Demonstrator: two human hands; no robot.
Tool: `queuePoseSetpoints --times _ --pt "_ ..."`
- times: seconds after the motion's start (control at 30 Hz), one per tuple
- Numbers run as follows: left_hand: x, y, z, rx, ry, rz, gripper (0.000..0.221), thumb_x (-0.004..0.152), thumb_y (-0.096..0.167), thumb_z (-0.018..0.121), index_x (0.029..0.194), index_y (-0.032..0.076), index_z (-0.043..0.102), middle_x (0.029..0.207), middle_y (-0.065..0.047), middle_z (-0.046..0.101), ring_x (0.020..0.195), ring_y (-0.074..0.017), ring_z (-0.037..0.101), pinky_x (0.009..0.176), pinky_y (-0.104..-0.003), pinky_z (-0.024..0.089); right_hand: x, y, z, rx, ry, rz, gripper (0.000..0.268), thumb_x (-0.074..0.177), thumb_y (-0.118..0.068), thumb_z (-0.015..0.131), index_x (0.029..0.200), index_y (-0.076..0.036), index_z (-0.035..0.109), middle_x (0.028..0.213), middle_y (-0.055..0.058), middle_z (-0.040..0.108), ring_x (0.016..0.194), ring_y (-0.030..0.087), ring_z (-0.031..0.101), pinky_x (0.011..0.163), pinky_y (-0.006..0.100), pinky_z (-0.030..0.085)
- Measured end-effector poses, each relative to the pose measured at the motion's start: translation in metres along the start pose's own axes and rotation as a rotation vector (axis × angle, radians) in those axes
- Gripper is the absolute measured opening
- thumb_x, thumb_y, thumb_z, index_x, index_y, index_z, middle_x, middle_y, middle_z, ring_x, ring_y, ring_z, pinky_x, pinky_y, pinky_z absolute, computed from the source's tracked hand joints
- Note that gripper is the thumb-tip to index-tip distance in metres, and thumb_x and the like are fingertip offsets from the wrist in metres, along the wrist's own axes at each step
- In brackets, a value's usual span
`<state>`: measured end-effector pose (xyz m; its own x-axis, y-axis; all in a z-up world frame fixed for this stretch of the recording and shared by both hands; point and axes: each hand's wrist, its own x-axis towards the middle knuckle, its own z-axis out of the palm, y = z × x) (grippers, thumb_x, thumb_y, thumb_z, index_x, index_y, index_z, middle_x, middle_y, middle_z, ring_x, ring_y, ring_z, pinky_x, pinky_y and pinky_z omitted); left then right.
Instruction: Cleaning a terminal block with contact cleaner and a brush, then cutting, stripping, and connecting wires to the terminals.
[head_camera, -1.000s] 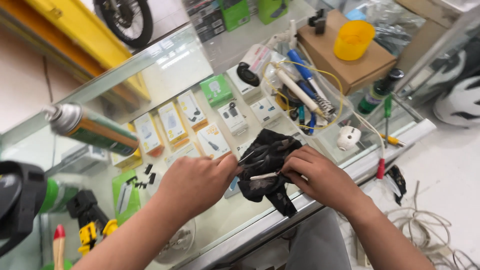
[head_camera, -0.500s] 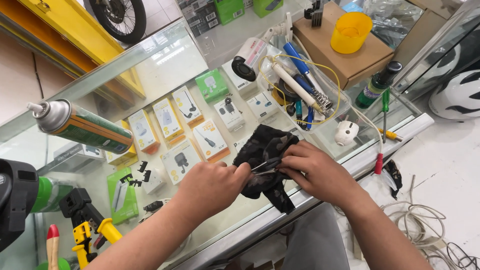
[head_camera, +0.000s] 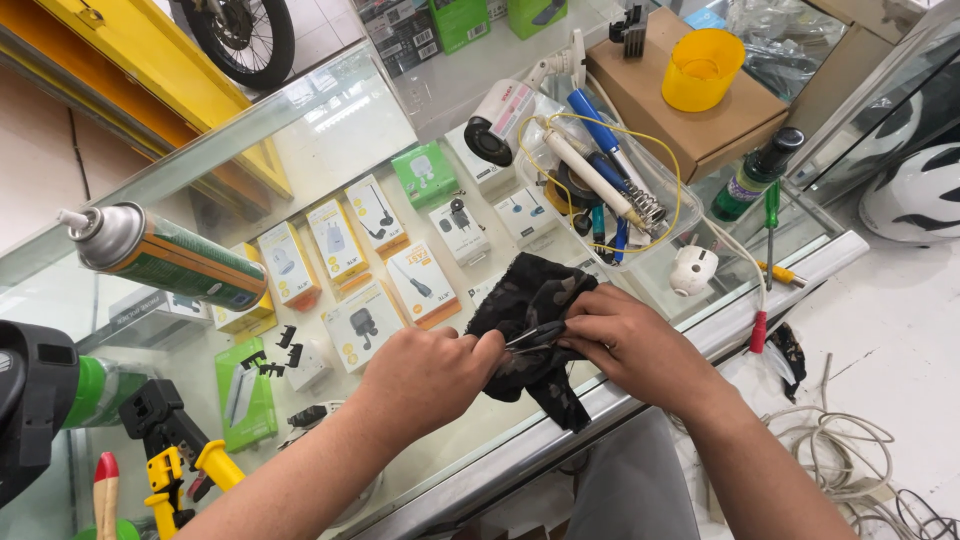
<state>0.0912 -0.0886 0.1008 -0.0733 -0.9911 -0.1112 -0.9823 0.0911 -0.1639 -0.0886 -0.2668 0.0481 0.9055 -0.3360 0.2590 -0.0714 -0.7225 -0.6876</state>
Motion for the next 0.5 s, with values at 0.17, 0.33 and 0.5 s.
queuePoseSetpoints --times 0.17,0.33,0.5 --pt "0.001 0.0 0.0 -0.011 0.008 0.019 0.025 0.11 0.027 0.046 0.1 0.014 0.065 0.071 -0.008 0.076 0.073 -0.024 0.078 0.058 -0.032 0.059 0.001 0.002 0.0 0.02 -0.012 0.015 0.012 0.09 -0.011 0.072 0.097 -0.014 0.081 0.083 0.005 0.073 0.088 0.022 0.068 0.08 0.035 0.059" --pt "0.004 0.002 0.002 0.032 -0.018 0.052 0.021 0.109 0.023 0.047 0.101 0.012 0.064 0.071 -0.009 0.075 0.072 -0.0253 0.077 0.06 -0.033 0.06 0.005 -0.005 -0.002 0.025 -0.023 0.013 0.008 0.091 -0.01 0.07 0.093 -0.012 0.077 0.082 0.004 0.071 0.088 0.022 0.067 0.081 0.035 0.057" --pt "0.006 0.004 0.009 0.044 -0.018 0.058 0.02 0.108 0.02 0.048 0.099 0.011 0.063 0.068 -0.009 0.073 0.068 -0.0262 0.076 0.058 -0.034 0.06 0.002 0.005 0.004 -0.006 -0.131 0.069 0.008 0.091 -0.008 0.065 0.09 -0.012 0.071 0.075 0.004 0.068 0.084 0.027 0.066 0.079 0.039 0.055"
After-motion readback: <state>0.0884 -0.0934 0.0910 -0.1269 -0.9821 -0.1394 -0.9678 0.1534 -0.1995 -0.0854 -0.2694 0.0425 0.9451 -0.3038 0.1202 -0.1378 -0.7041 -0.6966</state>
